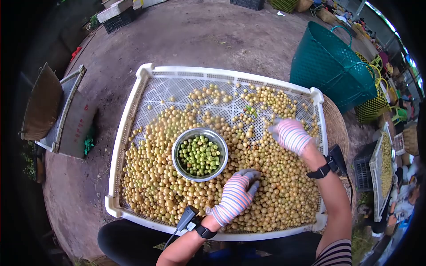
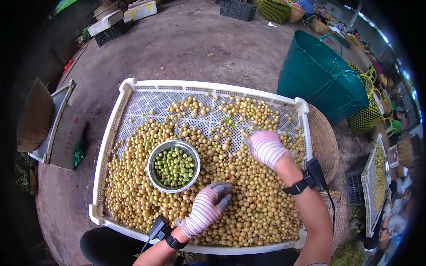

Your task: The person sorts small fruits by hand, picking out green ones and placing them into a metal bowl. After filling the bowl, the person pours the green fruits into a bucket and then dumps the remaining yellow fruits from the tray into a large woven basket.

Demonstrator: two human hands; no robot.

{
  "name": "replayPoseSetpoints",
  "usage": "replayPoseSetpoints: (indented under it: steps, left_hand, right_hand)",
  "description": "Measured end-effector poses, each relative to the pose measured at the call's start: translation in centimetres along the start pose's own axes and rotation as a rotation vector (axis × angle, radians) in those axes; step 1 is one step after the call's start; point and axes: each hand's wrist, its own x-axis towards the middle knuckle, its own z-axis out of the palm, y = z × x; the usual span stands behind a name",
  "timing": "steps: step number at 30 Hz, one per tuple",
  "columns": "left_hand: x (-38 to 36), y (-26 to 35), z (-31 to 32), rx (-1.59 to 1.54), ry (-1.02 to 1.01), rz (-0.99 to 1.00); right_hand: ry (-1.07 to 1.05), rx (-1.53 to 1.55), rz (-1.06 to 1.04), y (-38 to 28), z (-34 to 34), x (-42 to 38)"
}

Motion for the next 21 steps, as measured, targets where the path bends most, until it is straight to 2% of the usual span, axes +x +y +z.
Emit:
replayPoseSetpoints:
  steps: [1,2,5,8,11,12,15,16,17,19,21]
  left_hand:
    - [0.0,0.1,0.3,-0.001,-0.005,0.014]
    - [0.0,0.2,0.5,0.002,-0.007,0.029]
    - [-0.1,0.4,0.6,-0.003,-0.013,0.064]
    - [-0.3,0.5,0.2,-0.008,-0.013,0.049]
    - [-0.6,0.2,-0.3,-0.026,-0.027,0.031]
    - [-0.6,-0.1,-0.3,-0.029,-0.028,0.031]
    - [-0.6,-0.8,0.0,-0.035,0.004,0.052]
    - [-0.7,-0.8,-0.1,-0.039,0.011,0.056]
    - [-0.7,-0.8,-0.1,-0.043,0.021,0.058]
    - [-0.8,-0.9,-0.1,-0.043,0.02,0.054]
    - [-0.6,-0.8,0.0,-0.037,0.016,0.052]
  right_hand:
    - [0.131,0.027,0.048,0.4,-0.1,1.3]
    - [0.36,0.048,-0.054,0.8,-0.1,2.2]
    - [0.607,0.115,-0.154,-0.7,-0.1,7.0]
    - [0.64,-0.176,-0.031,-2.0,1.5,11.8]
    - [0.382,-0.27,-0.072,-2.3,0.5,11.7]
    - [0.369,-0.267,-0.038,-2.4,0.4,11.3]
    - [0.281,0.079,0.087,-1.2,-0.4,10.5]
    - [0.439,0.361,0.084,-0.2,0.7,10.5]
    - [0.357,0.599,0.129,1.0,1.2,11.1]
    - [0.292,0.866,0.195,0.7,0.5,10.6]
    - [0.413,0.706,0.085,-0.3,0.7,11.0]
